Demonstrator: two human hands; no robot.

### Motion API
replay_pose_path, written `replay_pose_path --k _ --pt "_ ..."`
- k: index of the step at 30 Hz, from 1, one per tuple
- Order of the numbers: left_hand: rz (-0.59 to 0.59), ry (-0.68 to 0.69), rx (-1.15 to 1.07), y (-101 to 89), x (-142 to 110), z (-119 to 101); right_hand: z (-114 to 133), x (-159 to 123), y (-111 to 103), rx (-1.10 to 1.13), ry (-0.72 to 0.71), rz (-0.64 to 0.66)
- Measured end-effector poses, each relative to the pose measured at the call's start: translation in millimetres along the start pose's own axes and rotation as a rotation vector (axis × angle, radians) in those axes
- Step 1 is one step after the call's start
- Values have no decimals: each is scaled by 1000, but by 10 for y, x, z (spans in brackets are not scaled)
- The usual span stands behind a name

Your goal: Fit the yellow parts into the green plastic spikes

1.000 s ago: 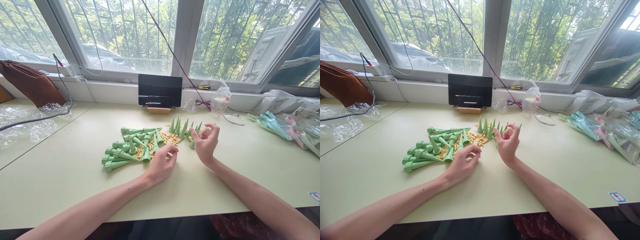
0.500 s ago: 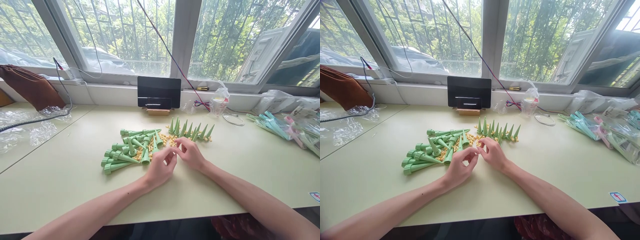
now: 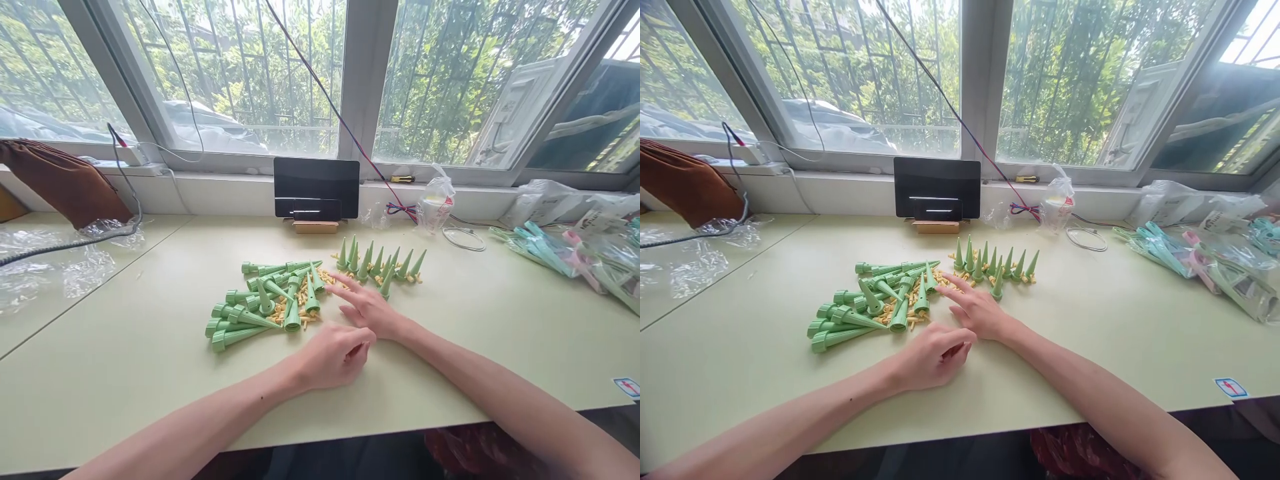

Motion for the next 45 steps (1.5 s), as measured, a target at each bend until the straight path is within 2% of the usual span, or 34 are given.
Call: replay_pose_path --k 3,7,18,23,35,45 --pt "14 18 30 5 0 -10 4 27 57 -115 2 58" --pt "28 13 35 0 6 -17 24 56 103 -180 -21 54" --pt "35 37 44 7 -4 -13 111 127 97 -142 46 -35" --pt "52 33 43 13 -6 -22 114 152 151 -168 -7 10" --pt "56 36 40 23 -14 -10 58 126 161 -122 60 -86" --pt "8 86 39 12 3 -24 47 97 90 -73 161 -131"
Point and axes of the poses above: each hand's wrist, its own x-axis towards the middle knuckle, its own y-axis out of the palm, z = x × y, the point moved 4 cm from there along x, towards the middle knuckle, and after that the axes turned 7 degrees about x, right-handed, at the moved point
